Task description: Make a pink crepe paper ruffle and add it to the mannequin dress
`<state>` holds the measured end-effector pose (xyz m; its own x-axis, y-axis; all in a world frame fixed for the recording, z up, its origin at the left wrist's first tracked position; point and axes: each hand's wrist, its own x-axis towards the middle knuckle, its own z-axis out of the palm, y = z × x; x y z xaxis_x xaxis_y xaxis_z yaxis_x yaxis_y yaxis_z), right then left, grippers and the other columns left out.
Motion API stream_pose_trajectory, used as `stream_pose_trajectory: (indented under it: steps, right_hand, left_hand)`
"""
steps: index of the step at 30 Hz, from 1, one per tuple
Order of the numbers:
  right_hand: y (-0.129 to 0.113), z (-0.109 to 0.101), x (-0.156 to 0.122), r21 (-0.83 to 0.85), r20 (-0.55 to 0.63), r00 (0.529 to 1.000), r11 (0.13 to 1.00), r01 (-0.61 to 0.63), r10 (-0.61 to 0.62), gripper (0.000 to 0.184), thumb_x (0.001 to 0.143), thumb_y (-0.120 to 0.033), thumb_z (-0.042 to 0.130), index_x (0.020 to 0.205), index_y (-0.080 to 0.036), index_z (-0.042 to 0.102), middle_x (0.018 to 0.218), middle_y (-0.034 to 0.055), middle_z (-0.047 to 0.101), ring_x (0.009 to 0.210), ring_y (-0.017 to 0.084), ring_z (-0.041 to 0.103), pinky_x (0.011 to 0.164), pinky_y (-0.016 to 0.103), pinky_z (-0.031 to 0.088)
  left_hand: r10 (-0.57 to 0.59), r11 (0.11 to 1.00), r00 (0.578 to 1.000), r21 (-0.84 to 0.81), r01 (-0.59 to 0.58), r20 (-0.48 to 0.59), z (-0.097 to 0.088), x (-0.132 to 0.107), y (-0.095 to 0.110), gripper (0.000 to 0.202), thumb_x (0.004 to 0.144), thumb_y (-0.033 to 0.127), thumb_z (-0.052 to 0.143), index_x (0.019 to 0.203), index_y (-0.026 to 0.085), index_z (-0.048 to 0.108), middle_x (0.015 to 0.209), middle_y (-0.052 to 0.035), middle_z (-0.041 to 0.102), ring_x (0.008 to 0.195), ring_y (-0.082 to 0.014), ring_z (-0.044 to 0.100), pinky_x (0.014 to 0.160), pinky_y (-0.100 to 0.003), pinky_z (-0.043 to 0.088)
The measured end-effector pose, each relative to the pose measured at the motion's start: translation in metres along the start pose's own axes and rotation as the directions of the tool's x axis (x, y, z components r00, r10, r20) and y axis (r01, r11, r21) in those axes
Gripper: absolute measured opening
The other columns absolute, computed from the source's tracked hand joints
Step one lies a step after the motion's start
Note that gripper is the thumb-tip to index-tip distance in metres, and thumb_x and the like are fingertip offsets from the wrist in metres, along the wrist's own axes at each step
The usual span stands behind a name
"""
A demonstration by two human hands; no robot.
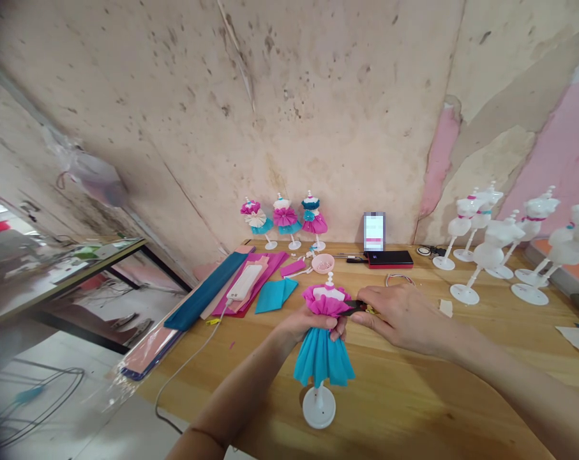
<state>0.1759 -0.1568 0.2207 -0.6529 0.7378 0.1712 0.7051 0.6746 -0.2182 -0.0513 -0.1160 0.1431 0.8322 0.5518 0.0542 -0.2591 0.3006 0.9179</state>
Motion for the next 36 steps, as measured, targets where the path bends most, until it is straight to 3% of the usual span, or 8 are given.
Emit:
stream_pose_trajectory:
  steps: [19, 29, 36]
  right_hand:
    - [0.0015, 0.0045, 0.0031, -0.076, -0.04, 0.998, 0.996, -0.045, 0.042, 0.04, 0.099, -0.047, 0.03, 0.09, -0.021, 0.059, 0.074, 0.0025, 0.065, 0.068, 0.018, 0.06, 0.063, 0.029, 0.036]
    - [0.0007, 0.0011, 0.0006, -0.103, -0.027, 0.997, 0.992, -0.071, 0.069, 0.038, 0.098, -0.05, 0.032, 0.094, -0.021, 0.056, 0.08, 0.0039, 0.065, 0.072, 0.019, 0.06, 0.064, 0.03, 0.037]
    - [0.0026, 0.0005, -0.0025, -0.025, -0.03, 0.987, 0.987, -0.158, 0.158, 0.038, 0.097, -0.053, 0.033, 0.113, -0.022, 0.049, 0.089, 0.0051, 0.068, 0.078, 0.021, 0.064, 0.067, 0.032, 0.04]
  left_hand:
    - [0.037, 0.999, 0.995, 0.016, -0.035, -0.096, 0.0024, 0.0025, -0.0018, 0.03, 0.071, 0.036, 0.076, 0.078, 0.009, 0.064, 0.067, -0.0053, 0.06, 0.071, -0.0155, 0.06, 0.077, -0.031, 0.048]
    - [0.061, 0.998, 0.989, 0.029, -0.058, -0.137, 0.0061, 0.0033, -0.0002, 0.033, 0.069, 0.039, 0.076, 0.079, 0.01, 0.063, 0.065, -0.0041, 0.059, 0.067, -0.0146, 0.059, 0.074, -0.031, 0.048]
    - [0.11, 0.993, 0.974, 0.073, -0.098, -0.197, 0.0097, 0.0024, 0.0004, 0.028, 0.074, 0.036, 0.073, 0.078, 0.01, 0.062, 0.067, -0.0036, 0.058, 0.067, -0.0127, 0.057, 0.073, -0.029, 0.047]
